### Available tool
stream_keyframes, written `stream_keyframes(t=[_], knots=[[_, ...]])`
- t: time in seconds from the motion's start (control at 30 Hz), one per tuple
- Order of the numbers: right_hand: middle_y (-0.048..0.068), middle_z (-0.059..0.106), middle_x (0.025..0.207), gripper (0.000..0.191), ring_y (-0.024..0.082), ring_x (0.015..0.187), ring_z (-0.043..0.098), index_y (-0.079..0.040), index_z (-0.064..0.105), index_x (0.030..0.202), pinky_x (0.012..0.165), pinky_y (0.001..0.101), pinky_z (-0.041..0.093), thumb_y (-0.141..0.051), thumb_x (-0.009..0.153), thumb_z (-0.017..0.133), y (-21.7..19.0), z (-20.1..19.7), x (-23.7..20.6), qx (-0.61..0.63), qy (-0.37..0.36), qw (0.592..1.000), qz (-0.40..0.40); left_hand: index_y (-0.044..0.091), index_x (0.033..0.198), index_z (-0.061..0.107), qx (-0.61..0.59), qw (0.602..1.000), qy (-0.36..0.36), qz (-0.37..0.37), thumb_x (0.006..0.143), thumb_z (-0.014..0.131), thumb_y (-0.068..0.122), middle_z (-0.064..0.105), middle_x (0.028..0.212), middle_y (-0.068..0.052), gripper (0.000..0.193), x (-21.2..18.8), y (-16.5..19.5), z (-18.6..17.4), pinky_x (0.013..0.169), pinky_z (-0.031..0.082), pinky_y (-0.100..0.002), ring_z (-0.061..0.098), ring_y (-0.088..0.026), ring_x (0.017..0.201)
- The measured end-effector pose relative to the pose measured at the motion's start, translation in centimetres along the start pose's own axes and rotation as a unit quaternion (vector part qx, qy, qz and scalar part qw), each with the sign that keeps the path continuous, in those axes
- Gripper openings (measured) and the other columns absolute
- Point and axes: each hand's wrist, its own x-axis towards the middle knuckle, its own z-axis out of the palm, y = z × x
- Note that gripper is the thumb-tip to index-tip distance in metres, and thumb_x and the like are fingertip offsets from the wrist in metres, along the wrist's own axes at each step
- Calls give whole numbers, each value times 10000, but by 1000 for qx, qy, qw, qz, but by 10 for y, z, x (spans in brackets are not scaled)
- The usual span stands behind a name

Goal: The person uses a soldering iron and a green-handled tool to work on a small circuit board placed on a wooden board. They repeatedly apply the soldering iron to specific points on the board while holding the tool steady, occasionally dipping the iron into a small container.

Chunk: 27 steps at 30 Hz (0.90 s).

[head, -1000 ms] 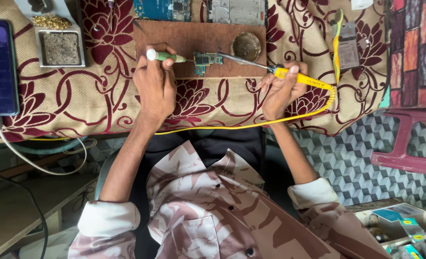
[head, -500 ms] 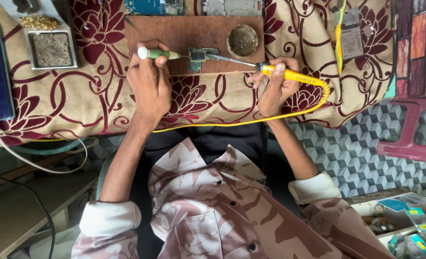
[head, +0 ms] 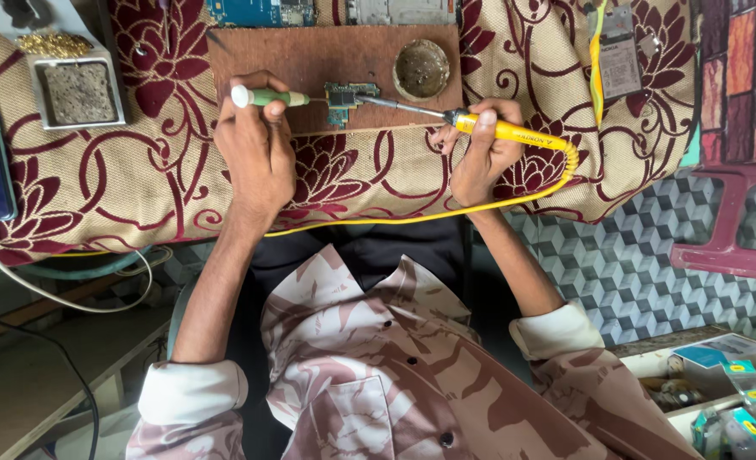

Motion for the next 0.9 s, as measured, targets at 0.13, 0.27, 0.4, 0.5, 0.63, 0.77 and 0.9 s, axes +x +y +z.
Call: stream_keyframes(t=[0.13, 0.27, 0.4, 0.5, 0.63, 0.77, 0.9], knots=[[126, 582, 761, 248, 176, 615, 629, -3, 448, 1128, 565, 280, 543, -244, 1180, 421, 1, -1, 0, -14, 4, 1000, -7, 1, 1165, 505, -9, 1000, -3, -13, 1113, 445, 6, 653, 1056, -127, 80, -1, -2, 1, 659, 471, -386, 599, -212, 760], [140, 596, 799, 231, 195, 651, 639, 4, 449, 1132, 557, 275, 524, -224, 1170, 446, 0, -1, -3, -21, 11, 1000, -3, -2, 1154, 511, -7, 999, -9, -32, 1099, 445, 5, 649, 1028, -137, 86, -2, -3, 2, 605, 461, -364, 594, -189, 724], [142, 588, 799, 225, 197, 648, 634, 1, 454, 1141, 558, 283, 537, -222, 1171, 438, -2, 0, -5, -22, 9, 1000, -5, 1, 1167, 511, -6, 1000, -7, -22, 1108, 440, 8, 645, 1028, -135, 93, -4, -3, 3, 618, 458, -365, 586, -186, 735], [144, 581, 785, 231, 216, 642, 631, -2, 436, 1134, 549, 297, 546, -230, 1171, 421, -2, 0, -4, -6, 19, 1000, -12, 1, 1166, 519, 5, 1000, -5, -19, 1105, 442, 9, 632, 1021, -134, 98, -4, -3, 3, 616, 453, -365, 577, -188, 730], [125, 535, 741, 243, 201, 551, 589, -10, 414, 1122, 556, 329, 571, -247, 1175, 414, 1, -1, -2, 43, 45, 998, -11, 5, 1177, 512, 5, 1000, 0, -1, 1135, 442, 14, 641, 1058, -129, 82, -4, -2, 2, 642, 468, -359, 586, -192, 759], [137, 530, 745, 249, 221, 572, 592, -8, 419, 1114, 525, 314, 565, -251, 1165, 423, 3, -3, 0, 57, 42, 997, 1, -10, 1164, 529, 10, 1000, -6, -8, 1106, 450, -3, 636, 1046, -131, 99, -3, -2, 2, 640, 448, -377, 566, -195, 755], [158, 587, 746, 246, 232, 611, 637, -3, 433, 1123, 513, 285, 541, -245, 1169, 417, 3, -4, -1, 8, 13, 1000, -19, -13, 1160, 525, -6, 1000, -11, -19, 1110, 444, -10, 627, 1046, -133, 95, -4, -4, 3, 624, 452, -357, 572, -173, 745]])
